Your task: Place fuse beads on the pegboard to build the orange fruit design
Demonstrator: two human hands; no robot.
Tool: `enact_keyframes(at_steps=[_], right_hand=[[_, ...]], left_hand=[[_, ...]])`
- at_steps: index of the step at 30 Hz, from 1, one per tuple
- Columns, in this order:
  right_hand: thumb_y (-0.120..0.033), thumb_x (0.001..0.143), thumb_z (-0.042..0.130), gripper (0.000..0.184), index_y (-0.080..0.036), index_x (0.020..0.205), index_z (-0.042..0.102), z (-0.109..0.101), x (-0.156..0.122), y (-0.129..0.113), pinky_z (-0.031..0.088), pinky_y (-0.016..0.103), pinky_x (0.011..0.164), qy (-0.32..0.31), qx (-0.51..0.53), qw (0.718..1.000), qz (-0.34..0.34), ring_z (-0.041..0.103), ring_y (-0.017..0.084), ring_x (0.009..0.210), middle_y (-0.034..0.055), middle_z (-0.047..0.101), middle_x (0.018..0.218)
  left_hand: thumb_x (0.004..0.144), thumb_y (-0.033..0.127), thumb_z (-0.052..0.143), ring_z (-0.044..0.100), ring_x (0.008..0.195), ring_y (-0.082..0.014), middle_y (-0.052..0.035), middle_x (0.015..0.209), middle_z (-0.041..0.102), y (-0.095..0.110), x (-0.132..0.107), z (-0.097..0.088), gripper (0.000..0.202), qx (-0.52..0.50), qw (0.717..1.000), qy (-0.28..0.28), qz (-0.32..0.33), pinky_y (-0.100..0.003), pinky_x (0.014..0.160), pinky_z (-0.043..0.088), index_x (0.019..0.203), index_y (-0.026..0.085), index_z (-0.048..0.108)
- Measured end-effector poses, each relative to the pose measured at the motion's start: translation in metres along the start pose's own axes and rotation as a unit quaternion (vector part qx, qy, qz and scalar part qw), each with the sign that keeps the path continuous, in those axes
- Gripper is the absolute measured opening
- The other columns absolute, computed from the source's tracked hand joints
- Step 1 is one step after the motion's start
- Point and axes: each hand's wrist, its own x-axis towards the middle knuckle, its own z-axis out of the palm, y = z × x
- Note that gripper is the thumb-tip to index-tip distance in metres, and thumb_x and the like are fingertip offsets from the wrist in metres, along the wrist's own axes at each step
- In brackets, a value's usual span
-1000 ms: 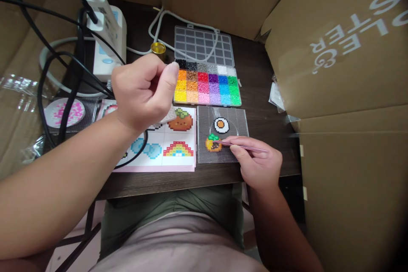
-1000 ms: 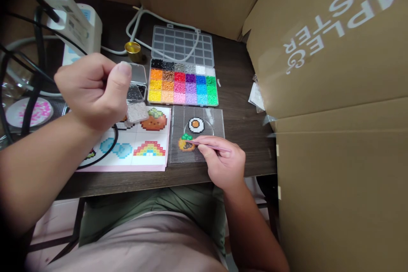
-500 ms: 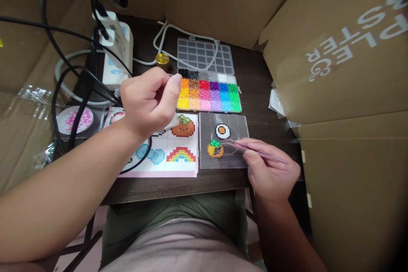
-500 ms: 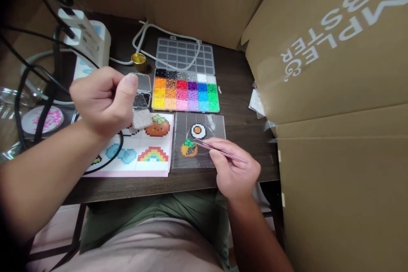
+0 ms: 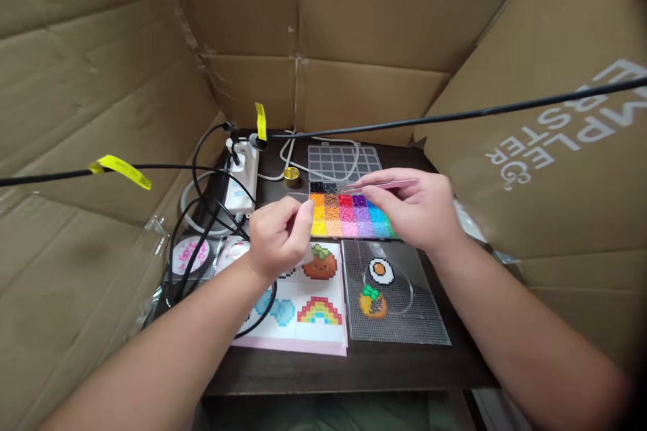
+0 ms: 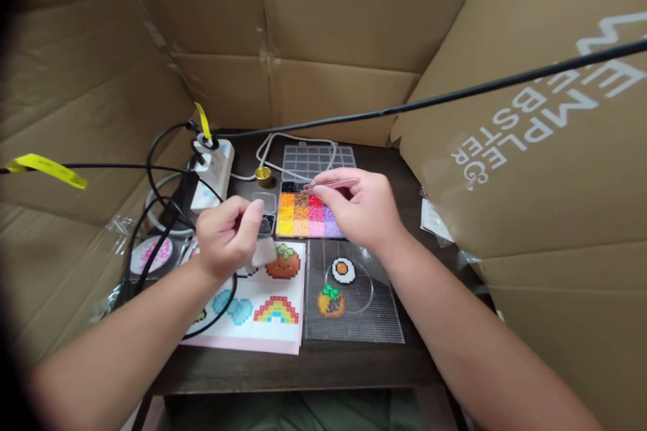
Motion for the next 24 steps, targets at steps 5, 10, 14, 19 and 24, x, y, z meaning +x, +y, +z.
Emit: enact_keyframes(at_steps=[5, 10, 14, 19, 24], right_hand=[[-0.024, 0.078, 0.068, 0.011, -0.017, 0.082, 0.075, 0.033, 0.008, 0.032, 0.060, 0.032, 0.072, -0.076, 0.032, 0.996, 0.038, 0.074, 0.020, 0.076, 0.0067, 0.078, 0.083], [-0.023, 0.079, 0.067, 0.011, -0.019, 0.082, 0.075, 0.043, -0.004, 0.044, 0.059, 0.031, 0.072, -0.104, 0.031, 0.993, 0.045, 0.074, 0.019, 0.078, 0.0059, 0.078, 0.087], [-0.025, 0.080, 0.066, 0.013, -0.017, 0.085, 0.075, 0.048, -0.005, 0.049, 0.059, 0.032, 0.072, -0.114, 0.043, 0.991, 0.062, 0.073, 0.018, 0.077, 0.0067, 0.078, 0.088], [-0.024, 0.080, 0.066, 0.014, -0.017, 0.087, 0.075, 0.050, -0.005, 0.055, 0.057, 0.031, 0.068, -0.136, 0.031, 0.989, 0.049, 0.071, 0.018, 0.072, 0.0067, 0.077, 0.085], [-0.027, 0.080, 0.066, 0.014, -0.017, 0.085, 0.074, 0.047, -0.007, 0.054, 0.057, 0.032, 0.064, -0.108, 0.034, 0.992, 0.063, 0.071, 0.019, 0.070, 0.0073, 0.077, 0.082]], left_hand=[[0.081, 0.010, 0.062, 0.032, 0.041, -0.0041, 0.0069, 0.048, 0.034, 0.001, 0.000, 0.001, 0.028, -0.001, 1.000, -0.003, 0.001, -0.022, 0.041, 0.027, 0.059, 0.017, 0.045], [0.080, 0.009, 0.062, 0.031, 0.042, -0.0037, 0.0068, 0.048, 0.034, 0.001, 0.000, 0.001, 0.028, -0.006, 1.000, -0.009, 0.004, -0.021, 0.041, 0.026, 0.059, 0.017, 0.046], [0.079, 0.008, 0.063, 0.032, 0.042, -0.0034, 0.0068, 0.048, 0.035, 0.000, -0.001, 0.001, 0.027, -0.007, 1.000, -0.008, 0.004, -0.020, 0.041, 0.026, 0.060, 0.016, 0.045], [0.080, 0.009, 0.062, 0.033, 0.042, -0.0039, 0.0064, 0.047, 0.037, -0.001, -0.002, 0.001, 0.027, -0.003, 1.000, -0.013, 0.000, -0.021, 0.041, 0.027, 0.059, 0.017, 0.046], [0.079, 0.009, 0.062, 0.033, 0.042, -0.0039, 0.0065, 0.047, 0.037, -0.001, -0.001, 0.002, 0.028, -0.003, 1.000, -0.012, 0.001, -0.021, 0.041, 0.027, 0.059, 0.017, 0.045]])
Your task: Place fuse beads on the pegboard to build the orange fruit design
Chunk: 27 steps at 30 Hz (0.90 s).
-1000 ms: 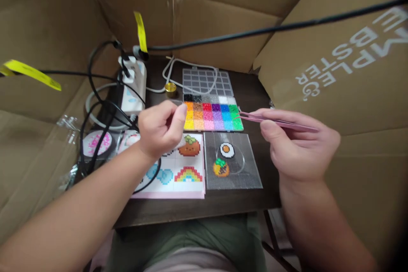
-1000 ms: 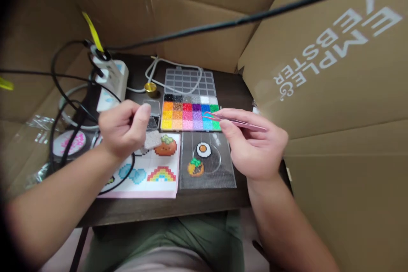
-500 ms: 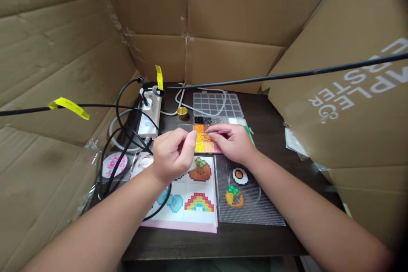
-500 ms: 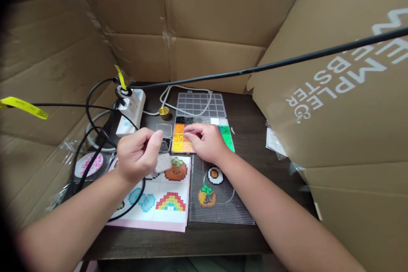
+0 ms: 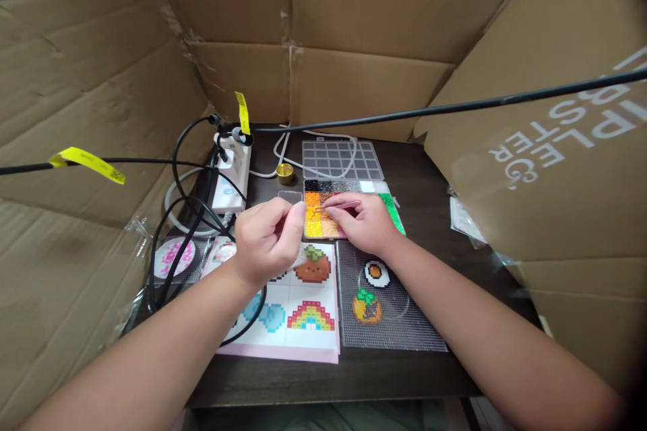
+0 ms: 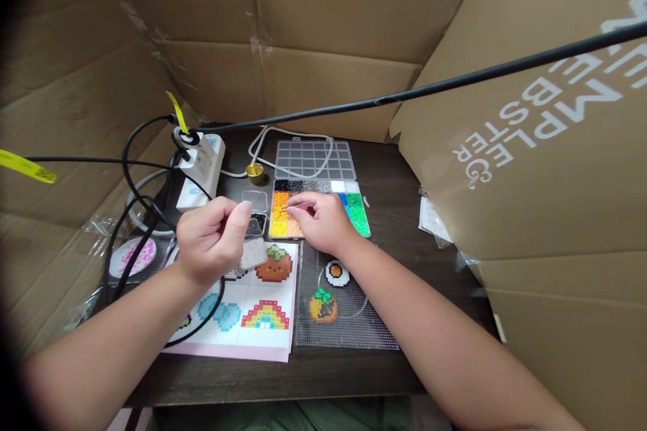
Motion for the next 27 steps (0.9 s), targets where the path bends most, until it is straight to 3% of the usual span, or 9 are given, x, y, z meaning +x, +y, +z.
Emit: enact_keyframes(at_steps=[13, 27], right_hand=[[-0.027, 0.078, 0.067, 0.012, -0.017, 0.081, 0.074, -0.0029, -0.0020, -0.0044, 0.058, 0.030, 0.066, 0.032, 0.022, 0.999, 0.000, 0.072, 0.018, 0.072, 0.0067, 0.077, 0.081], [-0.028, 0.080, 0.066, 0.012, -0.018, 0.077, 0.071, -0.0048, -0.0035, -0.0016, 0.058, 0.032, 0.063, 0.009, 0.026, 0.999, 0.026, 0.073, 0.021, 0.071, 0.0071, 0.076, 0.074]], left_hand=[[0.080, 0.010, 0.062, 0.033, 0.041, -0.0042, 0.0063, 0.047, 0.038, 0.0002, 0.0005, -0.0003, 0.026, 0.004, 1.000, 0.000, -0.004, -0.021, 0.040, 0.027, 0.059, 0.017, 0.047], [0.080, 0.010, 0.061, 0.032, 0.041, -0.0039, 0.0065, 0.046, 0.036, 0.0011, 0.0011, -0.0002, 0.028, 0.000, 1.000, -0.001, -0.002, -0.021, 0.039, 0.026, 0.058, 0.017, 0.046]])
